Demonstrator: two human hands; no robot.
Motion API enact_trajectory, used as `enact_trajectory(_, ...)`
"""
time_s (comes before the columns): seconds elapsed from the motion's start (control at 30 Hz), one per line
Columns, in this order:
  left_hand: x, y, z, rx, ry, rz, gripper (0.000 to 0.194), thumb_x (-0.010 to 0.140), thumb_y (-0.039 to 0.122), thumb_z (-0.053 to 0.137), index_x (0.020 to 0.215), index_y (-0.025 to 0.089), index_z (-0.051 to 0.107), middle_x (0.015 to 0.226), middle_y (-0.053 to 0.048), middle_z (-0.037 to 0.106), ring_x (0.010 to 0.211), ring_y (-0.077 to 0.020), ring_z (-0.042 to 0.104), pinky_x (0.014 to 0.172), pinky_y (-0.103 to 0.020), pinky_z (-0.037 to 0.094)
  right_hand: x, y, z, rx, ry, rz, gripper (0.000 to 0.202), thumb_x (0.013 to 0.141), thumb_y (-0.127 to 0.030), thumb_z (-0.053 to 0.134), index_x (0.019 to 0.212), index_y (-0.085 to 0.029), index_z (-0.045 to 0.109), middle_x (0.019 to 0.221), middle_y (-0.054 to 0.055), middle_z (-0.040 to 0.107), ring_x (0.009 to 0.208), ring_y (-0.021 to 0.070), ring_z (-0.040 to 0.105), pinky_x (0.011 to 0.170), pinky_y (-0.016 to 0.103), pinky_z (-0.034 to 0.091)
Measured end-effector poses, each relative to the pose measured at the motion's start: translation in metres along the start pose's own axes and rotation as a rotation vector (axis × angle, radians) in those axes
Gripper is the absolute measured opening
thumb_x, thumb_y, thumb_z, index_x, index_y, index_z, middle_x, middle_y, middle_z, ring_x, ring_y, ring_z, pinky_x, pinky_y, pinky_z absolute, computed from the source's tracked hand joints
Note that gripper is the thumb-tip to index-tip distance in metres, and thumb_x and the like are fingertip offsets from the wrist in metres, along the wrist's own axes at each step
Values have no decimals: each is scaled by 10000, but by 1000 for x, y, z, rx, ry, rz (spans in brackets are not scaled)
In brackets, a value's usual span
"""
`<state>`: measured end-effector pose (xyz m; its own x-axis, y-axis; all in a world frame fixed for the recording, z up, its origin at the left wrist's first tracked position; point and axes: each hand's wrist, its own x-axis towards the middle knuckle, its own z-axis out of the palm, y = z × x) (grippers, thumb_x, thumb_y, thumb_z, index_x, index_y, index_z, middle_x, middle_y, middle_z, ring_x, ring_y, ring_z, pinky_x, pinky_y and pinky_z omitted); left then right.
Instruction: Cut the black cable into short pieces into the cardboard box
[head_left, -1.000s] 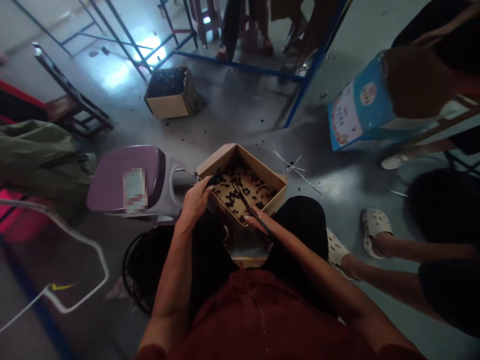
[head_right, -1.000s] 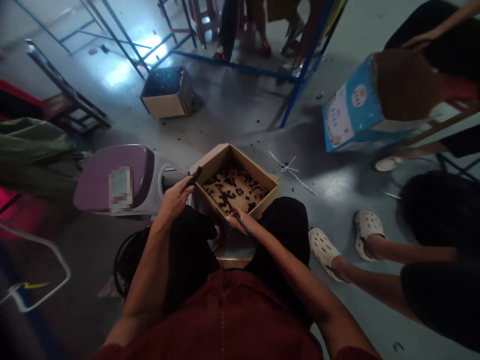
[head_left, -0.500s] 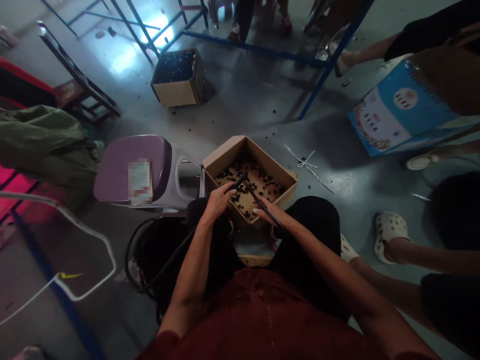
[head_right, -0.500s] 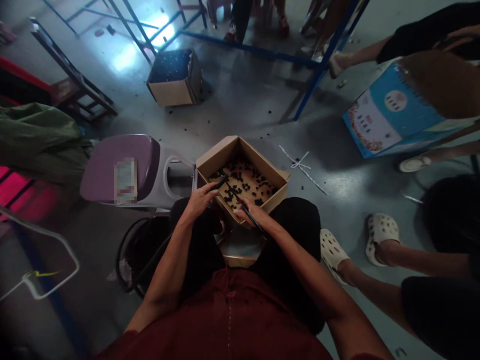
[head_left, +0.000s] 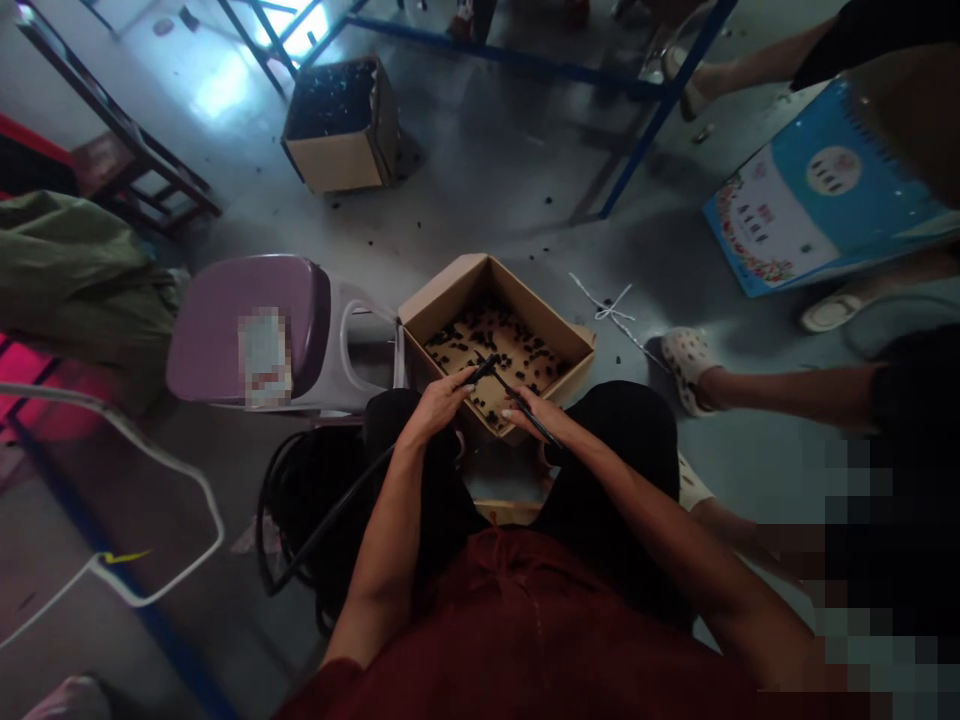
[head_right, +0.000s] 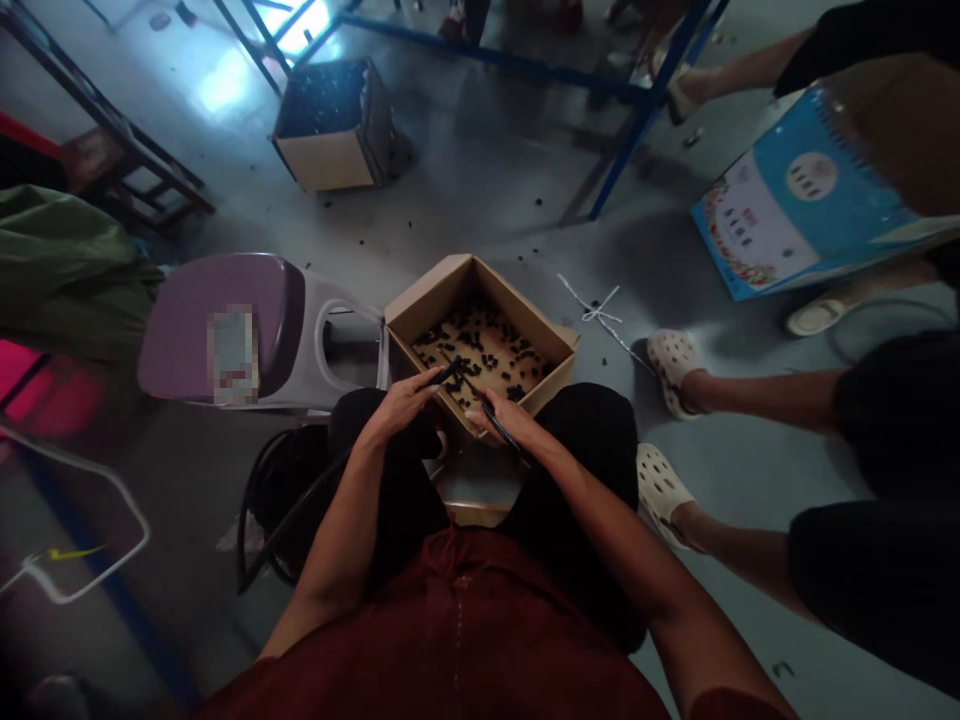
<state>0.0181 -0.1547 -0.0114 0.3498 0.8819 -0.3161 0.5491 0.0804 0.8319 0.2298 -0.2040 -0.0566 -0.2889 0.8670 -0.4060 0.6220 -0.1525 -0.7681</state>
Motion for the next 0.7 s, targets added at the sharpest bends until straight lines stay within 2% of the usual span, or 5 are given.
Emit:
enact_trajectory(0.23, 1, -3, 3, 64, -17, 34, 444, 831, 210, 491, 1267, 139, 543, 1281, -74, 563, 1186, -193, 510, 1033, -284, 345, 2, -3, 5, -16, 12, 36, 475, 825, -388, 540, 1227, -147, 459, 950, 80, 624, 811, 182, 601, 720, 288, 451)
enact_trajectory(0.37, 0, -4, 2, 59, -29, 44, 444, 830, 230, 495, 1265, 160, 548, 1262, -59, 581, 1171, -196, 518, 1019, -282, 353, 1, -5, 4, -4, 29, -2, 428, 834, -386, 527, 1190, -152, 491, 947, 77, 621, 831, 183, 596, 732, 290, 447)
enact_trajectory(0.57, -4, -4, 1, 10, -27, 50, 447, 803, 252, 526, 1242, 179, 573, 1136, -47, 650, 992, -187, 590, 880, -269, 437, -2, -4, 3, -9, 83, -29, 374, 828, -346, 526, 1152, -160, 524, 905, 55, 628, 800, 166, 591, 735, 277, 438)
enact_trajectory(0.7, -5, -1, 3, 20, -13, -4, 434, 815, 310, 504, 1208, 154, 603, 880, -40, 686, 764, -148, 584, 709, -232, 447, -1, 1, 6, -45, 98, -58, 355, 801, -258, 537, 1138, -148, 528, 925, 63, 634, 825, 166, 590, 767, 279, 436)
